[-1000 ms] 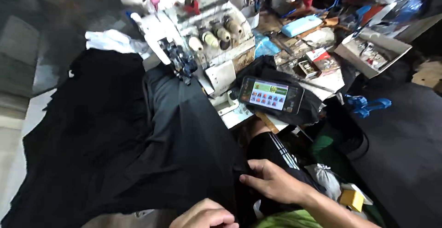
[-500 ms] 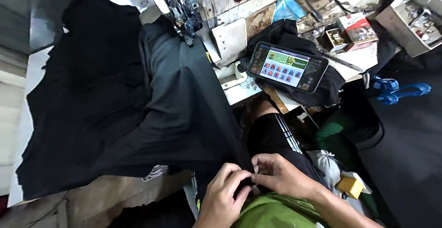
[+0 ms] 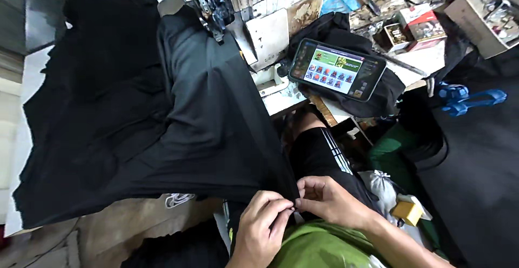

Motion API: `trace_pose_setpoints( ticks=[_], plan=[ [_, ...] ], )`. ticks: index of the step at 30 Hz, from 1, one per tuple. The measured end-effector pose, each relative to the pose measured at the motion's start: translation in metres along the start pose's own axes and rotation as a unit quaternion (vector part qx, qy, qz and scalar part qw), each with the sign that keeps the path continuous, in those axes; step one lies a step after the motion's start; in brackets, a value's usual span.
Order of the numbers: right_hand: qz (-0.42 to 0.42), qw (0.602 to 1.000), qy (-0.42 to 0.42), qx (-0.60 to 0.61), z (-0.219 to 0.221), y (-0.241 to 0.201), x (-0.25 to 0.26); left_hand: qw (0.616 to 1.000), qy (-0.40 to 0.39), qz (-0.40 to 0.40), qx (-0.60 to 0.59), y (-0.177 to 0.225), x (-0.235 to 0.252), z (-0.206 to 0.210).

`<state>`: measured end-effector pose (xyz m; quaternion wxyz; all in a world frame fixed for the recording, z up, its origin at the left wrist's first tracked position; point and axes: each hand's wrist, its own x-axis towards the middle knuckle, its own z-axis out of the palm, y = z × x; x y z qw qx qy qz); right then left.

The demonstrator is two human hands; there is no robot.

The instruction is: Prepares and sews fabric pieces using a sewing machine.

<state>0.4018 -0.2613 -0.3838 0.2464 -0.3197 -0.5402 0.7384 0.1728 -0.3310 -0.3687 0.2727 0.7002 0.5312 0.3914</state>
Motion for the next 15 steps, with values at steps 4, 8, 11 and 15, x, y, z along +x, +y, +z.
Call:
trace_pose_setpoints(
  ticks=[4,8,11,15],
  plan=[
    [0.006,1.000,-0.002,-0.014,0.002,0.001,-0.004,1.000,-0.005,0.010,0.012,0.013,0.001,-0.005],
    [0.022,0.999,-0.024,0.036,0.002,-0.005,-0.006,0.999,-0.009,0.016,0.045,0.004,-0.002,0.007],
    [0.036,0.998,-0.023,0.055,0.000,-0.005,-0.010,0.999,-0.013,0.008,0.036,0.001,-0.005,0.011],
    [0.057,0.996,-0.015,0.066,-0.001,-0.005,-0.011,1.000,0.010,0.001,0.009,-0.003,-0.006,0.016]
  ],
)
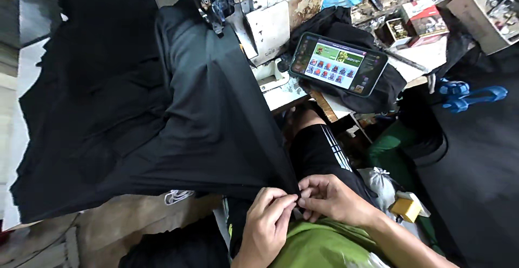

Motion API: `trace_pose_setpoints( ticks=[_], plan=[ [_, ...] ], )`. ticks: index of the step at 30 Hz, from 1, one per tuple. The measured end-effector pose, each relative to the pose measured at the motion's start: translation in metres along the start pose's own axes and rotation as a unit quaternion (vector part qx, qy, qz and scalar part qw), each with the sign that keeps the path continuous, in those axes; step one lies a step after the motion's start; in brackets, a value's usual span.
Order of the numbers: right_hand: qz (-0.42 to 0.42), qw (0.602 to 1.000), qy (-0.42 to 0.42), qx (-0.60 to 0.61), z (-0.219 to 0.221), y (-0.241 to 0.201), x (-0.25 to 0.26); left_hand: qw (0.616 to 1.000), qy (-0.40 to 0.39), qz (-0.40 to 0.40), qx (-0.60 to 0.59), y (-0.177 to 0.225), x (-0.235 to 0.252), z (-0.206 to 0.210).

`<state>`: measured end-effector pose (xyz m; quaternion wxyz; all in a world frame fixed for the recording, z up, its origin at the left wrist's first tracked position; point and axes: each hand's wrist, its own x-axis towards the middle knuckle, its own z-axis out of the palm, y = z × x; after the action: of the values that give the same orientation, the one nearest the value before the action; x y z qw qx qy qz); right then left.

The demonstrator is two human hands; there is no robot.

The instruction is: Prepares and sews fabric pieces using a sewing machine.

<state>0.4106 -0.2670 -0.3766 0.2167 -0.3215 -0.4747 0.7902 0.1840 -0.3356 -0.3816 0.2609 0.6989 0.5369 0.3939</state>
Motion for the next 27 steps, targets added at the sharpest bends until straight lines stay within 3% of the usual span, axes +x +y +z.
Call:
trace_pose_setpoints(
  ticks=[9,19,24,27],
  plan=[
    [0.036,0.997,-0.003,0.066,-0.002,-0.007,-0.001,1.000,-0.004,0.003,0.025,0.004,0.004,-0.005],
    [0.003,0.999,-0.021,0.034,-0.002,-0.006,-0.002,0.996,-0.010,0.016,0.085,0.010,0.007,-0.006],
    [0.010,0.998,0.006,0.064,0.004,-0.002,0.006,0.990,-0.097,-0.016,0.104,0.024,0.010,-0.017],
    [-0.002,0.998,0.025,0.059,0.004,0.002,0.011,0.987,-0.158,-0.041,0.006,0.027,0.008,-0.032]
  ],
)
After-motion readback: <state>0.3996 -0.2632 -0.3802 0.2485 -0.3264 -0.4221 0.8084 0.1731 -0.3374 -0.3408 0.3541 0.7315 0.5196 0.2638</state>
